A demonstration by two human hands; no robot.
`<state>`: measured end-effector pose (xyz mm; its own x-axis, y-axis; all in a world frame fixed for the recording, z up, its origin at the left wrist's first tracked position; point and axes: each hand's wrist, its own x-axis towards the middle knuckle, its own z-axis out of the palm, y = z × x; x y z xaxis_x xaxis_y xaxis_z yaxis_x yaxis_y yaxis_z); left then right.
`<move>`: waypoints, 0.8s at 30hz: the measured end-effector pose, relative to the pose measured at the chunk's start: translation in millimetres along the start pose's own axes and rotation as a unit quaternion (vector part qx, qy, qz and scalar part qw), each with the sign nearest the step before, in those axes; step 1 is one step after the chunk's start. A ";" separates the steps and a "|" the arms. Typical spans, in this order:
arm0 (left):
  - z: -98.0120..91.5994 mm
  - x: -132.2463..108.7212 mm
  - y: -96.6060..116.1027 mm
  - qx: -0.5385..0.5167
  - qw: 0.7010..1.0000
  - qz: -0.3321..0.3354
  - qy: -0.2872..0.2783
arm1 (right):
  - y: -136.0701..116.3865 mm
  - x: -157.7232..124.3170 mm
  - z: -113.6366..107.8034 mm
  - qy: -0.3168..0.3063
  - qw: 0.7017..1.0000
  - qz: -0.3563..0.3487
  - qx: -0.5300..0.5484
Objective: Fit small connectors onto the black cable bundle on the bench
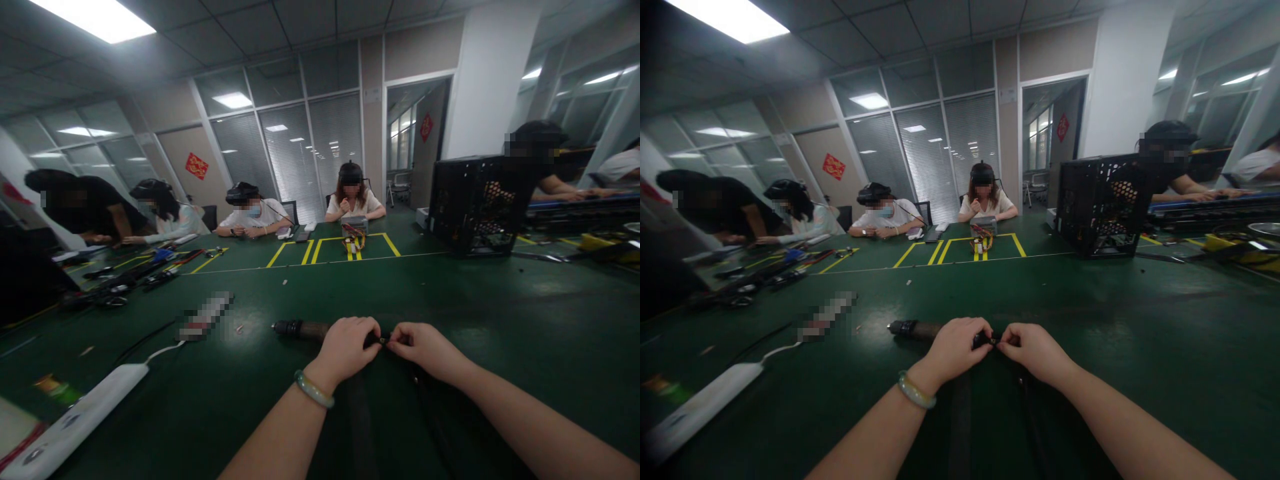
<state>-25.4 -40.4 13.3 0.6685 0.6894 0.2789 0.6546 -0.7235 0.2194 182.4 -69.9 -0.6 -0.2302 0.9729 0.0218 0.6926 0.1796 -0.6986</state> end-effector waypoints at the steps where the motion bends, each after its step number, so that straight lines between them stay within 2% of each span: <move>1: 0.1 0.0 -0.2 -0.001 1.000 0.001 0.003 | 0.1 0.1 0.3 0.002 1.000 0.000 -0.002; 24: 4.7 0.1 -1.3 -0.019 1.000 0.005 0.017 | -1.7 -0.5 -1.4 0.001 1.000 -0.001 0.001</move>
<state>-24.6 -39.2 8.6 0.6624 0.6804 0.3135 0.6330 -0.7322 0.2515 182.3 -70.5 1.6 -0.2304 0.9728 0.0258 0.6911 0.1823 -0.6994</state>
